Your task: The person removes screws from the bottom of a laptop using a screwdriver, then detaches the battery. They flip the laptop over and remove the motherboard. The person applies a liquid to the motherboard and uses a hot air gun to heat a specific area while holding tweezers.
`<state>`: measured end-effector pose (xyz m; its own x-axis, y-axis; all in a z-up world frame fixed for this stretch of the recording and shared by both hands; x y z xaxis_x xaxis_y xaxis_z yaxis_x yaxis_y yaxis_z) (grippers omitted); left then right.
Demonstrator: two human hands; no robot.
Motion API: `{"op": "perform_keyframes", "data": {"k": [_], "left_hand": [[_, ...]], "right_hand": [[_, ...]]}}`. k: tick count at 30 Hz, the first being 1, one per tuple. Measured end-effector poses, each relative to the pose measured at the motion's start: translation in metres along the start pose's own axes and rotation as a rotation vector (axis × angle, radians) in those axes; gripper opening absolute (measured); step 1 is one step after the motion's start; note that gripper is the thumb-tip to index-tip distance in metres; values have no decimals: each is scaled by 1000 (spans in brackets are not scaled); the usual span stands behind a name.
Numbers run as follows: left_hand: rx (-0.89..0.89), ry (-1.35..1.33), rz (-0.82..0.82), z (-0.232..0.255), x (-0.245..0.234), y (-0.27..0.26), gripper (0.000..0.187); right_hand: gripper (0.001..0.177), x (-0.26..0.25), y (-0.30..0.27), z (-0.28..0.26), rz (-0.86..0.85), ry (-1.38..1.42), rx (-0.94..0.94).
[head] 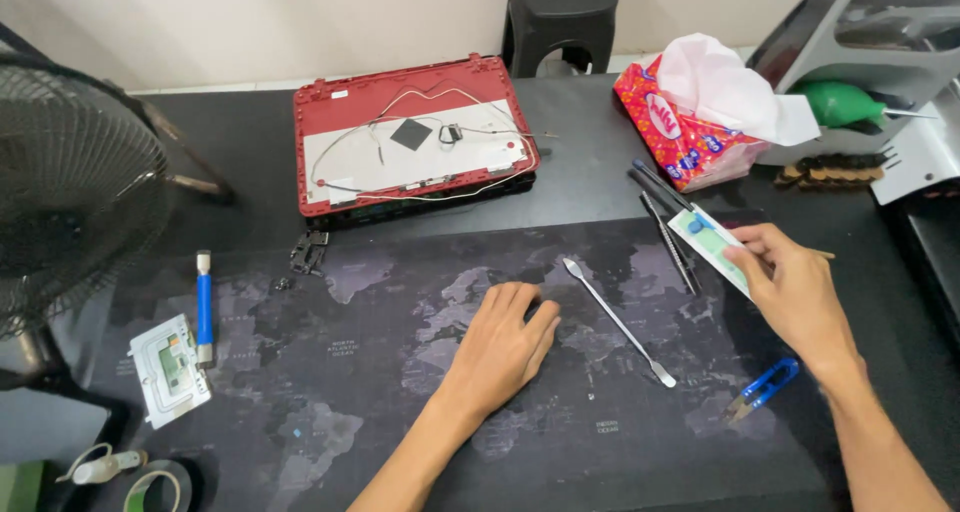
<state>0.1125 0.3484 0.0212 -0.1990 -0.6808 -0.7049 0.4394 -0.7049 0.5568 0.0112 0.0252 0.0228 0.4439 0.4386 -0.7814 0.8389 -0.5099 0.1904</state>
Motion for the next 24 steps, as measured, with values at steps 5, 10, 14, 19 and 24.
{"op": "perform_keyframes", "data": {"k": [5,10,14,19,24], "left_hand": [[-148,-101,142,-11,-8,2,10],[-305,94,412,-60,-75,23,9],[-535,242,679,-133,-127,16,13],[-720,257,727,-213,-119,-15,28],[-825,183,611,-219,-109,-13,28]], "right_hand": [[33,-7,-2,-47,180,-361,-197],[39,9,42,-77,-149,225,-162],[47,53,89,-117,-485,601,-69],[43,127,138,-118,-526,730,78],[37,151,156,-114,-519,741,94]]}}
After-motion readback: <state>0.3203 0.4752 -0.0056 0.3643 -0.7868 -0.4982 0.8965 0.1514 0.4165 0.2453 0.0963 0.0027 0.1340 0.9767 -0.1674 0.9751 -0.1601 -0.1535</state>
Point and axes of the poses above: each hand's wrist, its own y-axis towards the middle knuckle, its own x-axis out of the palm, z = x × y, the point moved 1 cm from there along y, towards the middle knuckle, and after that the axes turned 6 degrees about -y, right-handed, at the moved point
